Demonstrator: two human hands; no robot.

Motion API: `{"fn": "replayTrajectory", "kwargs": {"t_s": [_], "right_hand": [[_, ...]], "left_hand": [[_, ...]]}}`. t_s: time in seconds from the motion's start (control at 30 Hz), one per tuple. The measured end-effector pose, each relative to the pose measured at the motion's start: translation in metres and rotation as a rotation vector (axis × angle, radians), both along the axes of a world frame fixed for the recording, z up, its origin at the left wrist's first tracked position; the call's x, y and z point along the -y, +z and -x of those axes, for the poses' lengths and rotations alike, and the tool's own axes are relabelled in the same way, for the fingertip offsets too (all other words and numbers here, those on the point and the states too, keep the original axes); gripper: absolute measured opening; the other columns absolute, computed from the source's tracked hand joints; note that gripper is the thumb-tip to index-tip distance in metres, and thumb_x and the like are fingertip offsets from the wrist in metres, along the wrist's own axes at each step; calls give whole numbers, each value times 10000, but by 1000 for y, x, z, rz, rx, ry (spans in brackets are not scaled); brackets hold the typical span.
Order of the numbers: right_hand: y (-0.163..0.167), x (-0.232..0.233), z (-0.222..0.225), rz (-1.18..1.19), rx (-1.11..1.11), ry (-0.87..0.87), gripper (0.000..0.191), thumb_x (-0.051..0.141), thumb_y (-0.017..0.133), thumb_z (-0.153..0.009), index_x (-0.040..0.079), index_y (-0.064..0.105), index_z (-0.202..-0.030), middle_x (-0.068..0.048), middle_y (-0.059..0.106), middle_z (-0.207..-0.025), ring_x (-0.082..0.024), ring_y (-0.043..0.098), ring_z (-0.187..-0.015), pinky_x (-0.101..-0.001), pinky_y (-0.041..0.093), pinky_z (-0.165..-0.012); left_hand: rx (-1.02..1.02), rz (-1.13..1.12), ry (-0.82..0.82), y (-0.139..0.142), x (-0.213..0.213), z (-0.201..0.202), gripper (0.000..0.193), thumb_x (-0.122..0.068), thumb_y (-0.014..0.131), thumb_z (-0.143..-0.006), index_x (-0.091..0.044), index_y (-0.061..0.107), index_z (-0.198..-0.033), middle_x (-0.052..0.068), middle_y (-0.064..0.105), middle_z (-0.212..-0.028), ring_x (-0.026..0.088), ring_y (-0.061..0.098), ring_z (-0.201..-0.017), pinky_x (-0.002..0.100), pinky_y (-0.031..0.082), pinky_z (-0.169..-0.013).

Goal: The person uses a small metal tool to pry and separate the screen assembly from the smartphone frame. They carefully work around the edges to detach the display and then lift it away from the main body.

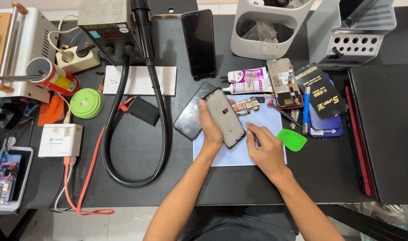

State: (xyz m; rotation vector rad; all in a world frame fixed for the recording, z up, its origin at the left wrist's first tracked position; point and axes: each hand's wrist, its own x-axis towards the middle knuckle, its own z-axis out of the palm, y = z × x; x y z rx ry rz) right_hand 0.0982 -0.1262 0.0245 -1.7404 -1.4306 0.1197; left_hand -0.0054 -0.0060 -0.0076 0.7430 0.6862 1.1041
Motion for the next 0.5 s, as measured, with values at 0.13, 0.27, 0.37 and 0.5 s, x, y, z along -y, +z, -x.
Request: {"fn": "replayTrajectory", "kwargs": {"t_s": [0.13, 0.27, 0.37, 0.5], "right_hand": [[0, 0, -1, 8, -18, 8, 218, 6, 703, -907, 15, 729, -1123, -99, 697, -853, -176, 658, -637, -281, 515, -567], [1, 0, -1, 53, -43, -20, 213, 21, 710, -902, 25, 742, -1112, -97, 713, -856, -180, 638, -599, -283, 502, -550], [1, 0, -1, 64, -66, -22, 201, 27, 708, -907, 27, 741, -1105, -97, 728, -882, -176, 640, -599, -277, 495, -544], [1, -1, -1, 19, -72, 10, 203, 28, 698, -913, 32, 733, -1113, -94, 738, -933, -157, 682, -680, -263, 513, -574]], "left_hand": [[4, -17, 3, -1, -1, 0, 784, -621, 192, -1056, 26, 625, -1150, 175, 686, -1005, 264, 706, -825, 378, 597, -694], [13, -3, 7, -3, -1, -1, 753, -601, 193, -1053, 13, 606, -1191, 180, 683, -1019, 272, 708, -833, 378, 598, -688], [21, -22, 2, -3, -1, -1, 762, -600, 190, -1070, 28, 607, -1181, 184, 682, -1021, 277, 713, -839, 377, 599, -691], [15, -12, 4, -2, -1, -1, 739, -591, 197, -1064, 17, 599, -1188, 179, 676, -1011, 280, 713, -835, 379, 596, -684]]}}
